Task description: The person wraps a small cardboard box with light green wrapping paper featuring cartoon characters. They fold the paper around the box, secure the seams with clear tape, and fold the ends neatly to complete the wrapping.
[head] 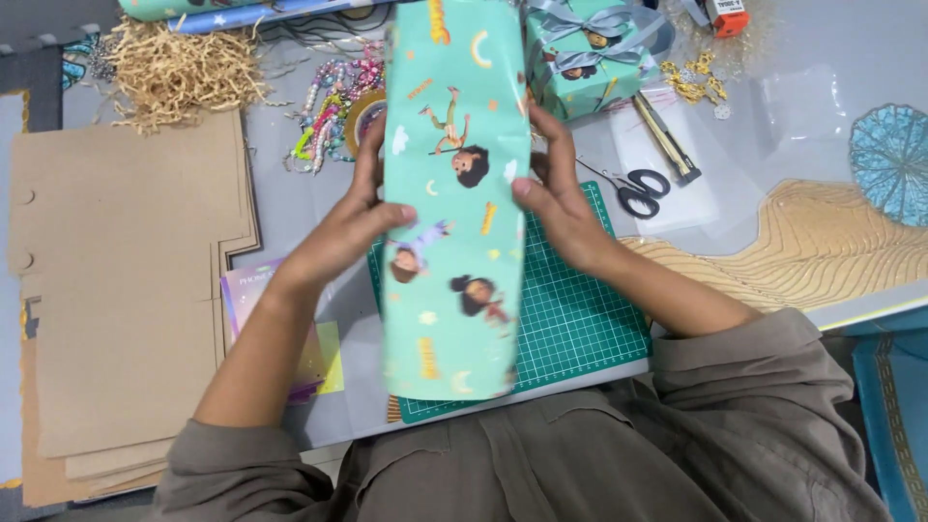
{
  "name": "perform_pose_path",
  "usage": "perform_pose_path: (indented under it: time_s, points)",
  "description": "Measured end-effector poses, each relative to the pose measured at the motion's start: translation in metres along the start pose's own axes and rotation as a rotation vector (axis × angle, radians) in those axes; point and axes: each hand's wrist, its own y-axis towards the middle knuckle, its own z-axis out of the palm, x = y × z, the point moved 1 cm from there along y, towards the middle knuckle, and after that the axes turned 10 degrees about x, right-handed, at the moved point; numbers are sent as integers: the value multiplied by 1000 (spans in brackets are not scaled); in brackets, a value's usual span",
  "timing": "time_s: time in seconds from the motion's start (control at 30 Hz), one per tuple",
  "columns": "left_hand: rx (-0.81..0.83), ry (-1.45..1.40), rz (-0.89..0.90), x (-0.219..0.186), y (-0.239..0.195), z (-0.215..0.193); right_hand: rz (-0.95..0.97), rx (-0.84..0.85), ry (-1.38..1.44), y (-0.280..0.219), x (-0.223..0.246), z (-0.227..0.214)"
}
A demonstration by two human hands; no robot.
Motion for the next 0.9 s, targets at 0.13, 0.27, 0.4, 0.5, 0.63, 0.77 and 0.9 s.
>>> perform_pose_path:
  time_s: [0.13,0.27,0.4,0.5,0.63,0.77,0.9]
  points:
    - [117,106,-316,-28,9,-20,-27,-11,-206,-22,7,3]
    - [281,317,-440,-50,19,-25,-73,-207,-363,-33,12,-31]
    - [541,686,-535,-71,37,6,-217,-18,-485,-32,46,-62]
    - [699,767,-686,-79,56,30,-126,418,-541,-31,73,-58]
    - [929,1068,-792,-89,84,46,154,660,-493,-38,81,-32]
    - [970,1073,-841,-97,100,54,366,615,-257,-47,57,-9]
    - [916,1249,-509,-71,113,52,427,322,225,-61,11,7]
